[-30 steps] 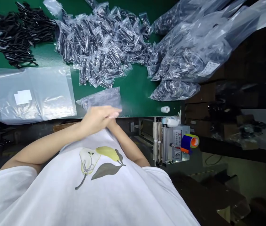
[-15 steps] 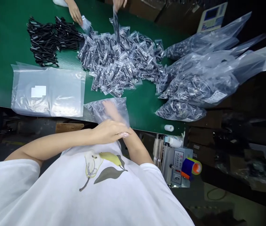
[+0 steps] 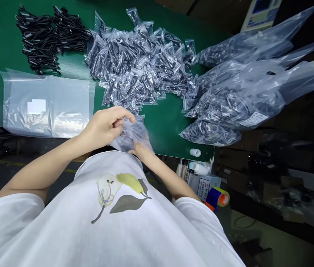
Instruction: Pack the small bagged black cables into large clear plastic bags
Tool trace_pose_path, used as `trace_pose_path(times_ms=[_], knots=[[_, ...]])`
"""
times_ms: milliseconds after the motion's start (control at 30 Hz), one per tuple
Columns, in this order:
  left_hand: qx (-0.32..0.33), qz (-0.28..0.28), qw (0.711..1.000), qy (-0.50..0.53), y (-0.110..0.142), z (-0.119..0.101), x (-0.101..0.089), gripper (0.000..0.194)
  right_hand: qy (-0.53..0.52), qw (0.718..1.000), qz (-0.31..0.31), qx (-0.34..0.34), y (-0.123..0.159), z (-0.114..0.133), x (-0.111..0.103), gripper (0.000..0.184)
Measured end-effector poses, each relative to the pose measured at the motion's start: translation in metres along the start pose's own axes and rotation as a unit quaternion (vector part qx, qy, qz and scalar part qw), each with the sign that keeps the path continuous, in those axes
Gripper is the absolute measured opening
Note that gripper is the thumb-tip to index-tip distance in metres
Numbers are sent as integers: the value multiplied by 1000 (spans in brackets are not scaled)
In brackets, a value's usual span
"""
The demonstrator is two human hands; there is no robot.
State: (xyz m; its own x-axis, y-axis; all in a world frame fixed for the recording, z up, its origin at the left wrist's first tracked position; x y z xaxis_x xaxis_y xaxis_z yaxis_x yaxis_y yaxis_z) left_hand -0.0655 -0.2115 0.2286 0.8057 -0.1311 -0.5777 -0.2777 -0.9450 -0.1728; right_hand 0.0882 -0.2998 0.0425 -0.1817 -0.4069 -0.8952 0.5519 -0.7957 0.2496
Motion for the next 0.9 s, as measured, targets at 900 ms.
trace_pose_path(times_ms=[900], knots=[[-225,153,929,-249,-99,229,130,52,-125,988,-20,92,-178,-143,-48,55]])
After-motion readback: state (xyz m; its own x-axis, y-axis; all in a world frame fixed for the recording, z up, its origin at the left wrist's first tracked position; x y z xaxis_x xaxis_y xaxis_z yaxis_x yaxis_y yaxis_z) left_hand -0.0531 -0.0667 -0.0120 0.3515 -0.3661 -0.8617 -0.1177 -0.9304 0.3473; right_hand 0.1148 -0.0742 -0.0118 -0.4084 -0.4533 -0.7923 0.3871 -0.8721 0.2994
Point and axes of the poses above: each hand's wrist, its own y-axis away from the middle knuckle, its own x-axis out of the palm, z = x × y, the point moved 6 cm from there along -y, towards the middle knuckle, and after that the axes turned 12 degrees about -z, right-handed, at the moved point
